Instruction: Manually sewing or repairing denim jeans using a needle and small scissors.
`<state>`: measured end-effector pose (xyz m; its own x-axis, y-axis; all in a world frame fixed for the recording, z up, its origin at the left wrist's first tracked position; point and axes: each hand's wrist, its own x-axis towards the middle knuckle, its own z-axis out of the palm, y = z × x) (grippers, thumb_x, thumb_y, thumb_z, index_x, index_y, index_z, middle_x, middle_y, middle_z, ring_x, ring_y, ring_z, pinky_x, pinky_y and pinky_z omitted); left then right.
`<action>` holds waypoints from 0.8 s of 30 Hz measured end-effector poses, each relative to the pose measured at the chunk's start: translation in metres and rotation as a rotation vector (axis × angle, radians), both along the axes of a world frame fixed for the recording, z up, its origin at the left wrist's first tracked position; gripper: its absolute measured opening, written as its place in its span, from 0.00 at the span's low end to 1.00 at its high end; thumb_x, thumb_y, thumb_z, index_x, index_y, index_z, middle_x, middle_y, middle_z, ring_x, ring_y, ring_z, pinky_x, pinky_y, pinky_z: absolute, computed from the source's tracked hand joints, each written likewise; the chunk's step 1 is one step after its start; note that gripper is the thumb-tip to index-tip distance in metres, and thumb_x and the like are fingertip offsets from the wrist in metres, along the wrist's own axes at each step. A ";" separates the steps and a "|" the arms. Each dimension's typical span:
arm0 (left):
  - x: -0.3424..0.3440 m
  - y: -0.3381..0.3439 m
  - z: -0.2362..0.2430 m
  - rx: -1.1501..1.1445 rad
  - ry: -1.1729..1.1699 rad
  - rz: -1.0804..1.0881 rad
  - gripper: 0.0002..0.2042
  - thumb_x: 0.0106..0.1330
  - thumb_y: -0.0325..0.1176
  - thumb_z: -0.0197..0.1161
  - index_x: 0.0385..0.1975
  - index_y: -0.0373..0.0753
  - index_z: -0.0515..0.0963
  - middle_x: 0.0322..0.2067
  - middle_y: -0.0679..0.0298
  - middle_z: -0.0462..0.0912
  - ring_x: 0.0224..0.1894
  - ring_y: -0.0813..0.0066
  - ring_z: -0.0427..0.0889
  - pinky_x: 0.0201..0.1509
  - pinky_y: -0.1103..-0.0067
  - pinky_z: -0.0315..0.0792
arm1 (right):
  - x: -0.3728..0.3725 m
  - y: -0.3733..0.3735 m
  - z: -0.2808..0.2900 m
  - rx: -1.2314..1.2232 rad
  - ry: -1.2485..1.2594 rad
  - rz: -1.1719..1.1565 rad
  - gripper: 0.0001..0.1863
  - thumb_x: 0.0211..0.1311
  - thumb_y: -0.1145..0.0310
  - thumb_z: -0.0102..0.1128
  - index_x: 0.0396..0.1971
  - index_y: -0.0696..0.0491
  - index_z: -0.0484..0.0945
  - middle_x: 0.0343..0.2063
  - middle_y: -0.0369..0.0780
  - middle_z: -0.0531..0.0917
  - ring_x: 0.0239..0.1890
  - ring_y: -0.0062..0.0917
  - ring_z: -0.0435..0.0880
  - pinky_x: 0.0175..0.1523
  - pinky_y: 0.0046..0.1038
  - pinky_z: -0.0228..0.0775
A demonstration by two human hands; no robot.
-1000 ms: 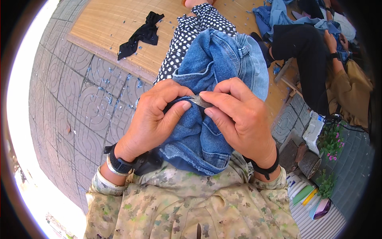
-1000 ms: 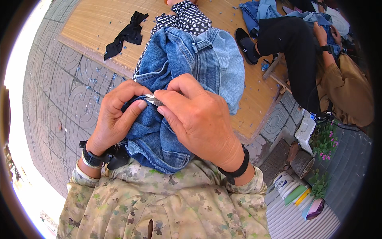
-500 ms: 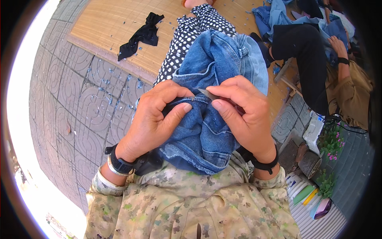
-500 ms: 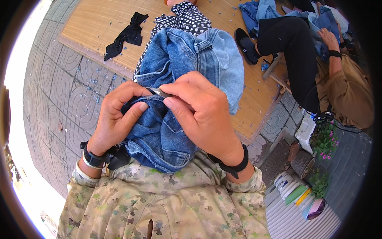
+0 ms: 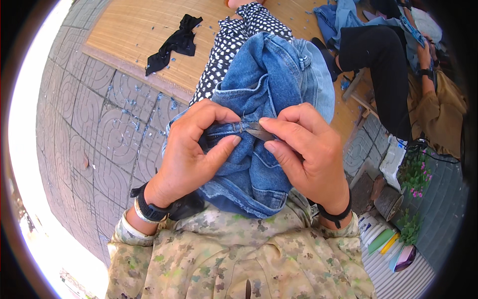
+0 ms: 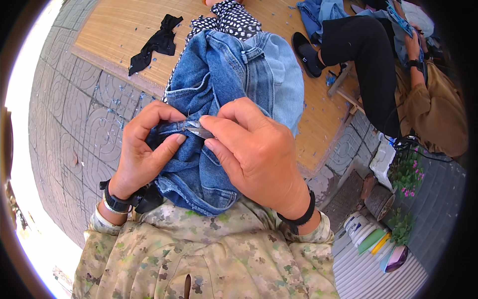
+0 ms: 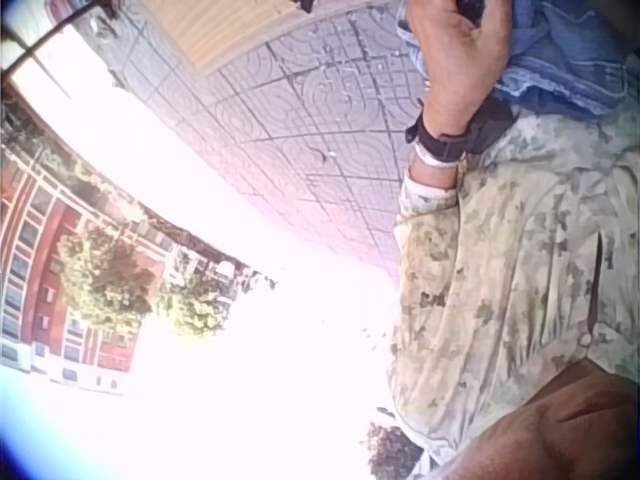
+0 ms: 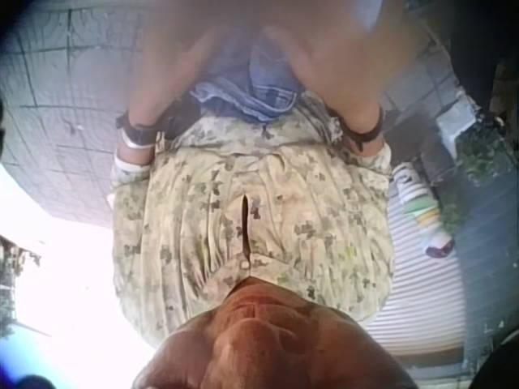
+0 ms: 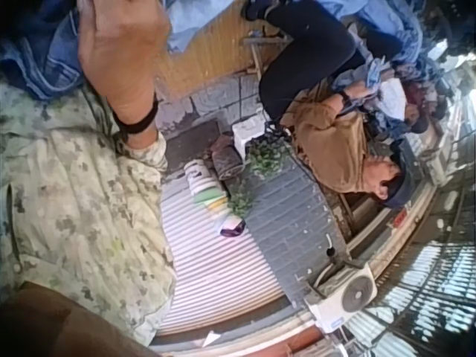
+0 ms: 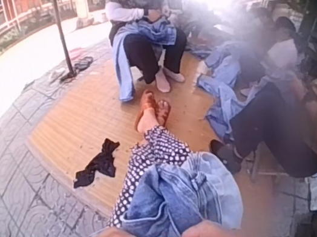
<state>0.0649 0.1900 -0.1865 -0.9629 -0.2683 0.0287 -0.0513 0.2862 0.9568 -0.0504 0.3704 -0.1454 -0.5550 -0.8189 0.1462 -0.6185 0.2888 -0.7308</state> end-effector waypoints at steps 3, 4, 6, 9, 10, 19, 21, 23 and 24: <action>0.001 0.001 0.000 -0.034 0.006 0.002 0.11 0.51 0.22 0.67 0.35 0.33 0.78 0.32 0.58 0.79 0.37 0.62 0.80 0.42 0.76 0.72 | -0.002 -0.001 0.004 0.042 0.020 0.058 0.14 0.51 0.77 0.67 0.40 0.58 0.83 0.34 0.43 0.79 0.29 0.30 0.80 0.32 0.25 0.71; 0.001 0.002 0.000 -0.045 0.002 0.005 0.11 0.51 0.22 0.68 0.35 0.33 0.78 0.32 0.59 0.79 0.37 0.62 0.79 0.42 0.76 0.72 | -0.002 0.000 0.004 0.044 0.020 0.056 0.14 0.51 0.77 0.67 0.40 0.58 0.83 0.34 0.43 0.79 0.29 0.30 0.80 0.32 0.25 0.71; 0.000 0.002 0.000 -0.051 0.003 0.003 0.12 0.50 0.22 0.68 0.35 0.33 0.78 0.32 0.59 0.79 0.37 0.62 0.79 0.42 0.76 0.72 | -0.003 0.000 0.005 0.067 0.016 0.066 0.14 0.50 0.77 0.67 0.40 0.58 0.83 0.34 0.43 0.79 0.30 0.30 0.80 0.32 0.26 0.72; 0.000 0.002 0.001 -0.061 0.002 0.001 0.12 0.50 0.22 0.68 0.35 0.34 0.78 0.32 0.59 0.79 0.37 0.62 0.79 0.41 0.76 0.72 | -0.004 0.001 0.005 0.057 0.030 0.079 0.14 0.50 0.77 0.67 0.40 0.57 0.83 0.34 0.42 0.79 0.30 0.31 0.81 0.33 0.26 0.72; 0.000 0.002 0.001 -0.063 0.002 0.000 0.12 0.50 0.21 0.68 0.36 0.34 0.77 0.32 0.59 0.79 0.37 0.62 0.79 0.41 0.76 0.72 | -0.005 0.001 0.004 0.057 0.029 0.079 0.14 0.50 0.77 0.67 0.40 0.57 0.83 0.34 0.42 0.79 0.30 0.31 0.81 0.33 0.26 0.72; 0.001 0.001 0.000 -0.063 0.001 -0.008 0.12 0.51 0.22 0.67 0.36 0.33 0.77 0.32 0.58 0.79 0.37 0.62 0.79 0.41 0.76 0.72 | -0.010 -0.002 0.000 0.051 -0.019 0.121 0.14 0.49 0.78 0.67 0.39 0.57 0.83 0.33 0.42 0.79 0.30 0.31 0.81 0.34 0.26 0.73; 0.002 0.001 0.000 -0.062 -0.007 -0.006 0.12 0.51 0.22 0.67 0.36 0.33 0.77 0.32 0.58 0.79 0.37 0.62 0.79 0.41 0.76 0.72 | -0.011 -0.002 -0.006 -0.012 -0.076 0.137 0.14 0.50 0.78 0.67 0.40 0.57 0.83 0.34 0.41 0.80 0.29 0.26 0.80 0.32 0.23 0.71; 0.001 0.001 0.000 -0.058 -0.013 -0.006 0.11 0.51 0.22 0.67 0.36 0.33 0.77 0.32 0.58 0.79 0.37 0.62 0.79 0.41 0.76 0.72 | -0.013 0.000 -0.012 -0.030 -0.182 0.116 0.14 0.51 0.78 0.67 0.40 0.57 0.84 0.34 0.40 0.80 0.28 0.23 0.79 0.32 0.21 0.69; 0.001 0.001 0.001 -0.050 -0.016 -0.005 0.11 0.51 0.22 0.67 0.36 0.33 0.77 0.32 0.58 0.79 0.37 0.62 0.79 0.42 0.76 0.72 | -0.013 0.001 -0.014 -0.048 -0.290 0.095 0.14 0.52 0.78 0.66 0.41 0.57 0.84 0.34 0.39 0.80 0.28 0.20 0.78 0.31 0.19 0.67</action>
